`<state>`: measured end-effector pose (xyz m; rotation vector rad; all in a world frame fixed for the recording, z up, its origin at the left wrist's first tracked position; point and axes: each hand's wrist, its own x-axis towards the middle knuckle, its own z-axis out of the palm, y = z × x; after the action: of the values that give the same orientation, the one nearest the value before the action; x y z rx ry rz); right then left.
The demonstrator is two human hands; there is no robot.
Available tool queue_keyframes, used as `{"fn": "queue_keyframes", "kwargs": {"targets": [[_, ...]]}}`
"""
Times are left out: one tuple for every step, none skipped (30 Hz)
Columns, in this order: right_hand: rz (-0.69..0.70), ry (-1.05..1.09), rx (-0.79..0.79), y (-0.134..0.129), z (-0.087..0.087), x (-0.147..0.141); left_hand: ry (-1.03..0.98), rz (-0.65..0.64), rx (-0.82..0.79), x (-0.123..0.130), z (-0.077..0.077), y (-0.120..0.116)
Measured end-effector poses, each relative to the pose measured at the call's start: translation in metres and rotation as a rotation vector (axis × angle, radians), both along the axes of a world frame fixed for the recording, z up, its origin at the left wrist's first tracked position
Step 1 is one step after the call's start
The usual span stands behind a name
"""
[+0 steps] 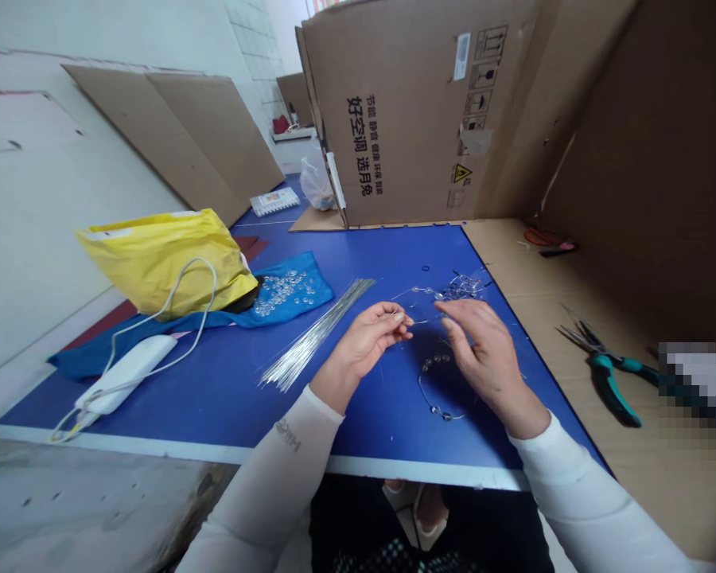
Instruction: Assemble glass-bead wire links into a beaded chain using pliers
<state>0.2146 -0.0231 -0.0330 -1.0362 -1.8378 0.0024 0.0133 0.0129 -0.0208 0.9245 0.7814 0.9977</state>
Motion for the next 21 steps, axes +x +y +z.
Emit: {"fn": "queue_keyframes", "kwargs": {"targets": [[-0.039,0.064,0.005,0.0,0.0,0.001,-0.007,0.013,-0.002,0.0,0.0,0.0],[-0.077,0.118,0.005,0.001,0.0,0.002,-0.012,0.021,-0.002,0.001,0.0,0.0],[-0.111,0.162,-0.005,0.002,0.0,0.003,-0.019,0.026,-0.001,0.001,0.001,0.0],[-0.145,0.201,-0.03,0.003,-0.002,0.004,-0.029,0.029,0.0,0.002,0.001,0.0],[-0.177,0.246,-0.068,0.004,-0.004,0.005,-0.039,0.029,0.0,0.002,0.001,0.0],[-0.207,0.302,-0.118,0.006,-0.006,0.005,-0.047,0.026,-0.002,0.002,0.001,0.0],[-0.221,0.372,-0.182,0.008,-0.008,0.005,-0.052,0.024,-0.005,0.003,0.001,-0.001],[-0.215,0.456,-0.257,0.01,-0.009,0.005,-0.054,0.022,-0.008,0.003,0.001,-0.001],[-0.186,0.55,-0.338,0.012,-0.011,0.005,-0.051,0.019,-0.01,0.003,0.0,-0.002],[-0.14,0.641,-0.418,0.013,-0.011,0.004,-0.047,0.016,-0.009,0.004,0.0,-0.002],[-0.087,0.722,-0.491,0.014,-0.011,0.004,-0.044,0.012,-0.005,0.004,0.0,-0.002],[-0.04,0.787,-0.55,0.014,-0.01,0.003,-0.042,0.008,0.001,0.004,0.0,-0.003],[-0.005,0.833,-0.591,0.014,-0.009,0.002,-0.039,0.002,0.008,0.004,-0.001,-0.003],[0.017,0.861,-0.618,0.014,-0.007,0.001,-0.035,-0.002,0.014,0.005,-0.001,-0.003],[0.03,0.873,-0.634,0.013,-0.006,0.0,-0.03,-0.004,0.02,0.005,-0.001,-0.003],[0.033,0.879,-0.64,0.013,-0.005,0.0,-0.023,-0.004,0.025,0.005,-0.001,-0.003],[0.029,0.881,-0.639,0.013,-0.005,0.0,-0.015,-0.003,0.028,0.005,-0.002,-0.003],[0.022,0.881,-0.634,0.013,-0.005,0.0,-0.006,0.0,0.03,0.005,-0.002,-0.003],[0.013,0.879,-0.628,0.014,-0.005,0.001,0.004,0.002,0.031,0.005,-0.002,-0.003],[0.003,0.876,-0.621,0.014,-0.006,0.001,0.014,0.003,0.03,0.005,-0.001,-0.003],[-0.006,0.871,-0.614,0.015,-0.006,0.002,0.022,0.005,0.03,0.005,-0.001,-0.003]]}}
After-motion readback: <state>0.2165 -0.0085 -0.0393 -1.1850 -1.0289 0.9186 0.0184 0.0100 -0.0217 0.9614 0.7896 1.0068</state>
